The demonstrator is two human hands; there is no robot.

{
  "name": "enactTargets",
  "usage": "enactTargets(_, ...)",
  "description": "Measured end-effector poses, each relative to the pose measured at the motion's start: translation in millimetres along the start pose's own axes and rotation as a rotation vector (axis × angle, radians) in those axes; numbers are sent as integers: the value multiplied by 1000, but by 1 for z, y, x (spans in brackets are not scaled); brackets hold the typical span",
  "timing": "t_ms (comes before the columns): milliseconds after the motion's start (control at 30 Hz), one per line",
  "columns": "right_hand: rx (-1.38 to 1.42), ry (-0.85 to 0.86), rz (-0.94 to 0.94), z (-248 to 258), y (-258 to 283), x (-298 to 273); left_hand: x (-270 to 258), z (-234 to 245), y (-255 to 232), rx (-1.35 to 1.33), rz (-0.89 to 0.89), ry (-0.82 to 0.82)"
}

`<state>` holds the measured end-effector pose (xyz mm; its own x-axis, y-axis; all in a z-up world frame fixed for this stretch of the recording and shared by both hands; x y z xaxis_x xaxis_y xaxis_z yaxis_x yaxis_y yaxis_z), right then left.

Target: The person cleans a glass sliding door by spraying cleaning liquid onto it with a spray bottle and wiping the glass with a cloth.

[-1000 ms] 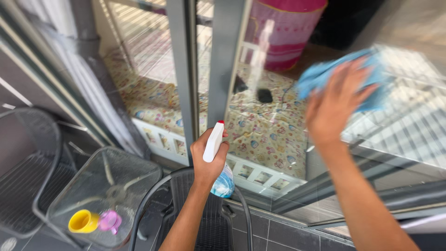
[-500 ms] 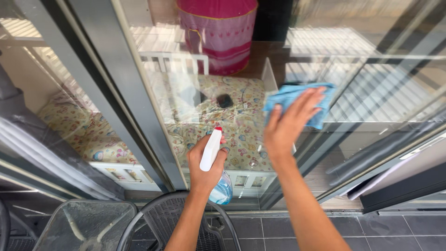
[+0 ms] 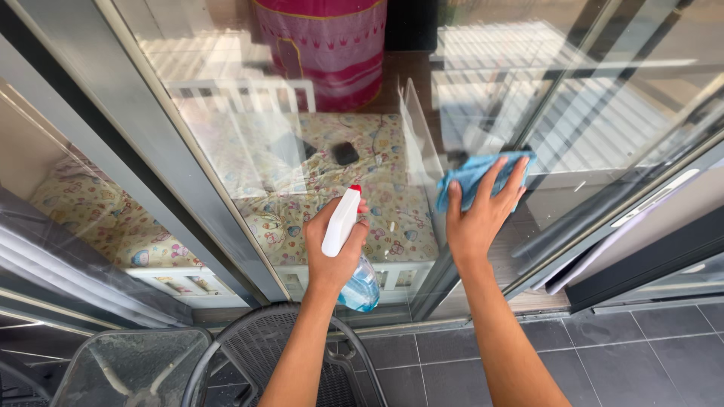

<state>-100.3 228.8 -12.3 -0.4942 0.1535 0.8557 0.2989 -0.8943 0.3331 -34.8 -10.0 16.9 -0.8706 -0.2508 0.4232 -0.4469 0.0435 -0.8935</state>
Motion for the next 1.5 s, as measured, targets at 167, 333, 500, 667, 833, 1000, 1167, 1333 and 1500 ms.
enactTargets(167,-54,-60,28,11,43,21,-1,-15,18,-76,49,35)
enactTargets(333,353,85,-274,4,46,3,-10,-19,30,6,56,26)
enactTargets(500,403,-59,-283,10,39,11,-16,-17,39,-53,120,3)
enactTargets(667,362,36,-102,-4,72,1,-10,-13,36,-103,98,-54)
enactTargets(833,244,86,-7,-9,49,-38,-11,-11,34,-44,69,-71)
enactTargets(1000,405,46,-274,-6,23,-28,-16,-11,36,47,106,-97)
enactTargets(1167,279,130,9,-26,77,-31,-22,0,35,153,0,-128)
enactTargets(1333,216,246,72,-33,62,-70,-28,12,38,189,6,-194)
enactTargets(1500,323,169,-113,-5,-22,-45,-28,-1,45,155,42,-132)
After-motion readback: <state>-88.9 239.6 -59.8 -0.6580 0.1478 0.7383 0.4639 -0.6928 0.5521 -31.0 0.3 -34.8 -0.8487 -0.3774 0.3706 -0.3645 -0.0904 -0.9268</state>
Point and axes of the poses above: each hand's wrist, its own x-axis towards the middle knuckle, its own z-axis out of the back of the hand, y = z × x, the point moved 4 cm from there along x, towards the middle knuckle, and after that the axes turned 4 degrees about -x, right-handed, at the moved point
